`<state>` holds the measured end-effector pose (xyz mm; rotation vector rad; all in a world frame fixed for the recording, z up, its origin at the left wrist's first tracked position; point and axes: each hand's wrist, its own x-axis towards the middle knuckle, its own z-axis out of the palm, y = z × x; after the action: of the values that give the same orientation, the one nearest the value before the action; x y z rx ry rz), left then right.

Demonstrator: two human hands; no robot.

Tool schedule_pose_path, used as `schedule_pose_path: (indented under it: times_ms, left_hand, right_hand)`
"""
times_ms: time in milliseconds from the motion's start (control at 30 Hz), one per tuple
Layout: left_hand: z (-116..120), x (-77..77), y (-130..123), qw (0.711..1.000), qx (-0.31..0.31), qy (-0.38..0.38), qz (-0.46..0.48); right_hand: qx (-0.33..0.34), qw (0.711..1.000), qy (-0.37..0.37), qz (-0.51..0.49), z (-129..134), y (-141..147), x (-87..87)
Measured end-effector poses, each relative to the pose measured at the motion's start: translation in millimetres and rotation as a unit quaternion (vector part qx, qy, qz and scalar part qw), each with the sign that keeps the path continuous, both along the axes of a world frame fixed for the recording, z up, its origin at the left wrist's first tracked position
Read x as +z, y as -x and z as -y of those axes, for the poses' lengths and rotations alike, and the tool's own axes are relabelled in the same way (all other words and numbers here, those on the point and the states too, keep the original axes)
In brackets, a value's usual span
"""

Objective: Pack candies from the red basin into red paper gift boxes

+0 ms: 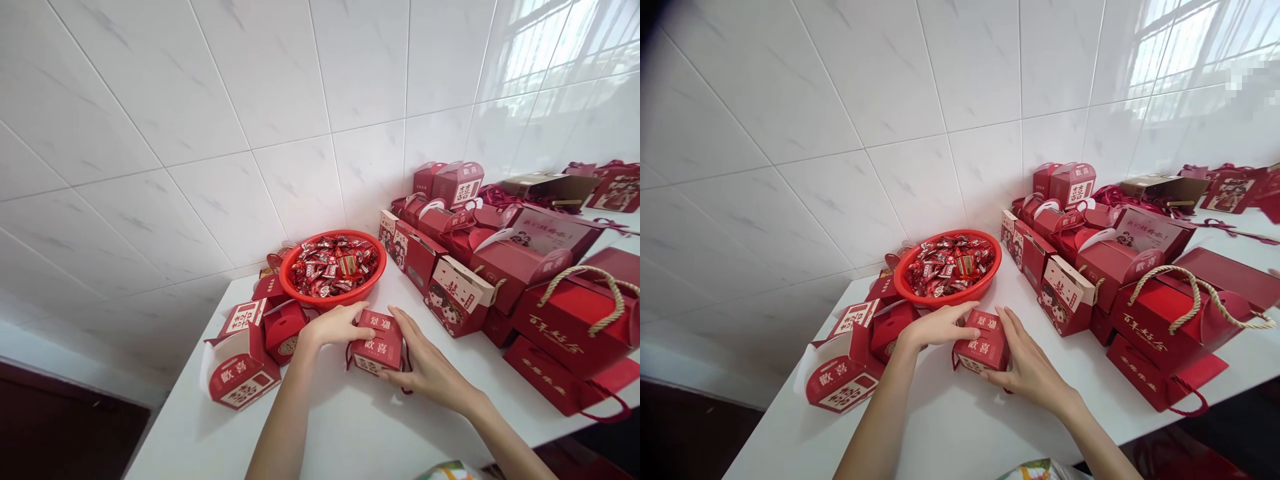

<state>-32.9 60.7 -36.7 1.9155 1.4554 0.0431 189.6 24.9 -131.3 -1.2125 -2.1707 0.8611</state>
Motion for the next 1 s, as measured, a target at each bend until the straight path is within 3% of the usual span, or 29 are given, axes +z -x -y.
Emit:
schedule_pose_path:
  times_ms: [233, 367, 500, 600, 767, 900, 1000]
  left_hand:
    - [1.3, 2.7, -2.2, 0.998, 0.015, -0.063, 0.015]
    - [2.7, 9.7, 3.8, 0.99, 0.023, -0.084, 0.115]
    - [9.0, 24.4, 15.4, 0.957, 0.088, -0.162, 0.223]
    - [15.0, 33.8, 20.7, 0.946, 0.11, -0.178, 0.25]
    - [21.7, 35.3, 18.2, 0.963, 0.053, -0.14, 0.225]
    - [19.7, 26.2, 9.5, 0.984, -0.008, -0.052, 0.17]
    - [13.8, 17.8, 0.8, 0.992, -0.043, -0.05, 0.11]
  right_hand:
    - [-0.011, 0.999, 0.011, -0.05, 3.9, -2.2, 5.8]
    - [-0.033, 0.995, -0.021, -0.091, 2.5, -5.0, 7.4]
    - [-0.06, 0.992, -0.073, -0.079, -2.4, -12.5, 15.7]
    - [-0.057, 0.991, -0.089, -0.076, -4.3, -16.6, 21.5]
    - [-0.024, 0.993, -0.077, -0.086, -1.7, -14.0, 23.5]
    - [0.006, 0.994, -0.05, -0.095, 1.5, -8.4, 21.1]
    - [0.001, 0.994, -0.035, -0.108, 1.2, -5.9, 15.5]
